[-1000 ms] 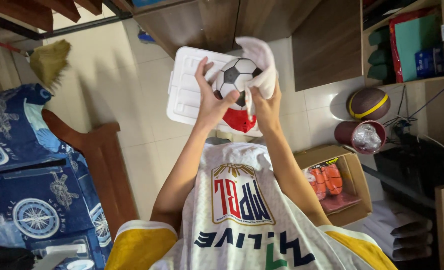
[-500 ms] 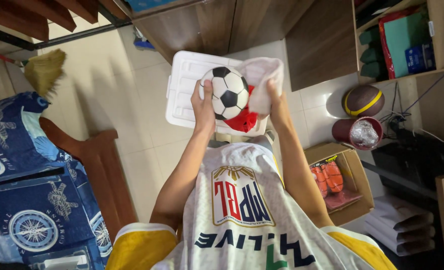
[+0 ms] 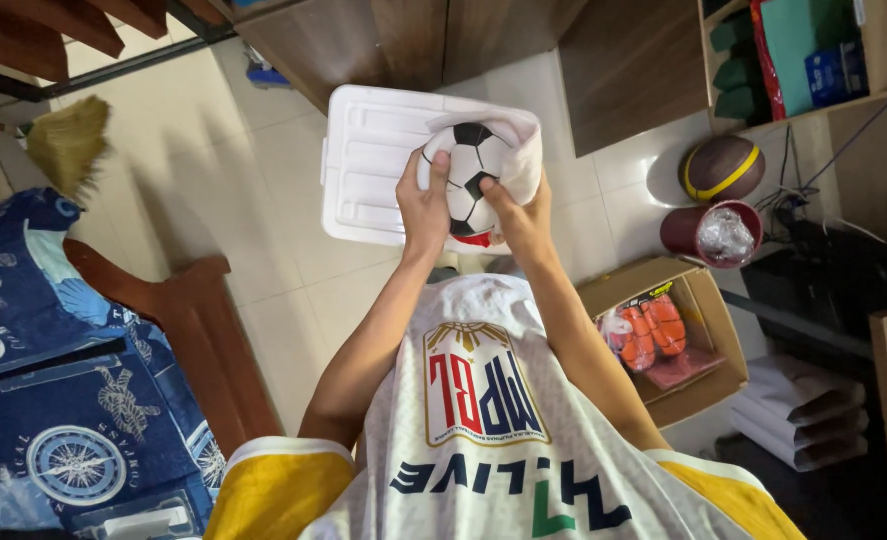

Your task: The person wipes a white plastic lid with a cloth, then opens a wooden cabinet to retrieve a red bag. They unpack a small soccer ball and a purple ball from the bag, wiping each with the cloth before placing them on the lid.

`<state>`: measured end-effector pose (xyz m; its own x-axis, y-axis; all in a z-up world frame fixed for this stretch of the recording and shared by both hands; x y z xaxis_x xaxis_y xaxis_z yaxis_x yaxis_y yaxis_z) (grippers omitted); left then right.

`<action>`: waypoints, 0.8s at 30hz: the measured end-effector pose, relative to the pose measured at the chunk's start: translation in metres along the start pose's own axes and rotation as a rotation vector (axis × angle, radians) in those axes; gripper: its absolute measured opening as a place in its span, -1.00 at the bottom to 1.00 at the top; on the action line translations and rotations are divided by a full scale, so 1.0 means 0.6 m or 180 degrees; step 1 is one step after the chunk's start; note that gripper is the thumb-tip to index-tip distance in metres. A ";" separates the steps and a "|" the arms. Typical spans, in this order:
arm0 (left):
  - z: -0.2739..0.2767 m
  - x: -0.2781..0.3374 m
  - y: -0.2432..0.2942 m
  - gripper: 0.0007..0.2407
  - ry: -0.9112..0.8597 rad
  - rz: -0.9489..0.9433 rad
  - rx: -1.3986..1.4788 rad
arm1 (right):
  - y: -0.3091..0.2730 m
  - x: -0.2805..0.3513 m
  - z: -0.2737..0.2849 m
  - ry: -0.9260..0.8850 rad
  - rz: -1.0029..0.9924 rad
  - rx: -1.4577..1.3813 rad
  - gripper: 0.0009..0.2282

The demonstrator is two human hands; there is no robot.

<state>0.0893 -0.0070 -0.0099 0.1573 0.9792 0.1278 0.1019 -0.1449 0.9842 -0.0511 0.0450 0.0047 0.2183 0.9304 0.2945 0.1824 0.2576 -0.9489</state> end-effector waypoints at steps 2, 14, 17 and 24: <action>-0.004 0.001 0.001 -0.60 -0.0019 0.0052 0.0014 | 0.006 -0.005 0.005 -0.0048 0.0274 -0.0100 -0.59; -0.013 -0.011 -0.023 -0.57 -0.0092 0.0199 0.0041 | -0.018 -0.015 0.012 -0.0092 0.0743 -0.0337 -0.63; -0.008 -0.022 -0.044 -0.57 -0.0081 0.0310 0.0033 | 0.003 -0.026 0.026 -0.0159 0.0184 -0.0129 -0.57; 0.000 0.000 -0.112 -0.58 -0.0467 0.0370 -0.0022 | 0.068 -0.020 0.029 -0.0583 0.0990 0.1926 -0.35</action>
<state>0.0826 0.0026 -0.0759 0.3092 0.9248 0.2219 0.0682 -0.2542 0.9647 -0.0630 0.0490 -0.0397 -0.0009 0.9997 0.0259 -0.4393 0.0229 -0.8981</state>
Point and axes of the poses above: each hand's wrist, its own x-axis away from the middle knuckle, its own z-axis out of the back of the hand, y = z × x, the point moved 3 cm from there along -x, towards the middle knuckle, and after that the axes turned 9 degrees about -y, right-handed, at the moved point
